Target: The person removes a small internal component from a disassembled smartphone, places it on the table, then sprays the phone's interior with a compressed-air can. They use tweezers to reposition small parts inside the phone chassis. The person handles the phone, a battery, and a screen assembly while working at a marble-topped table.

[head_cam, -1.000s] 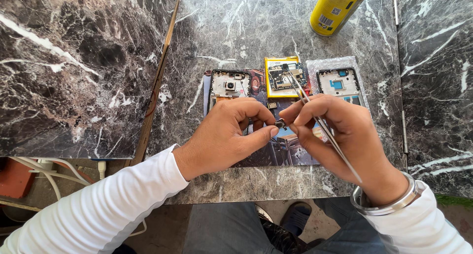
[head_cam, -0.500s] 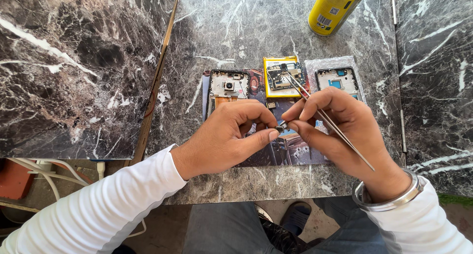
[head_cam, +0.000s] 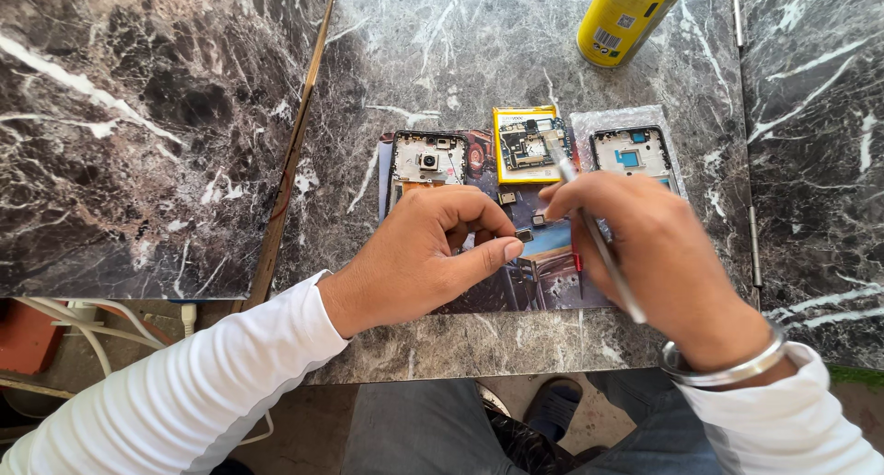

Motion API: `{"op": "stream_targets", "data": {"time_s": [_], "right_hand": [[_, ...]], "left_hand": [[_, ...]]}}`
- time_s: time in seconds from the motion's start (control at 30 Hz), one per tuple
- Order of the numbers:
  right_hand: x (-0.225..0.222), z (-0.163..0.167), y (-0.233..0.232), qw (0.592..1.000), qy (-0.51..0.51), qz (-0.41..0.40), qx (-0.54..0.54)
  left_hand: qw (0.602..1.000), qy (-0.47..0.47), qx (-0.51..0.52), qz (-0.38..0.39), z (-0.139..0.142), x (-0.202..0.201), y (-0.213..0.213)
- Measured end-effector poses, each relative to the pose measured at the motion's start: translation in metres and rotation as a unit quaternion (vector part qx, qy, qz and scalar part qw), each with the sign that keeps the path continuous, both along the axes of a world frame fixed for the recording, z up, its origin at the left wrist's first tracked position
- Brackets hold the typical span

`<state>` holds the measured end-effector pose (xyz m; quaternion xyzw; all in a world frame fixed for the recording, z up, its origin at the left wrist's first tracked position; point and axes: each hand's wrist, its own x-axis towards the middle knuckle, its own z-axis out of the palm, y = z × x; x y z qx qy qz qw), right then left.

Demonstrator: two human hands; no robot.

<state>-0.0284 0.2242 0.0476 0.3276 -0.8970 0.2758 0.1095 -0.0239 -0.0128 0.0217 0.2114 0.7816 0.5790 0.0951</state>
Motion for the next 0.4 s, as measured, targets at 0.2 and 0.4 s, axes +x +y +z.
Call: {"op": "stream_targets", "data": {"time_s": [0.2, 0.4], "right_hand": [[0.015, 0.026, 0.009, 0.990, -0.006, -0.055, -0.132], [0.031, 0.037, 0.046, 0.962, 0.021, -0.264, -0.068]], "left_hand": [[1.000, -0.004, 0.004, 0.005, 0.001, 0.003, -0.001], [0.999, 0.007, 0.041, -0.007, 0.002, 0.008, 0.002]]}}
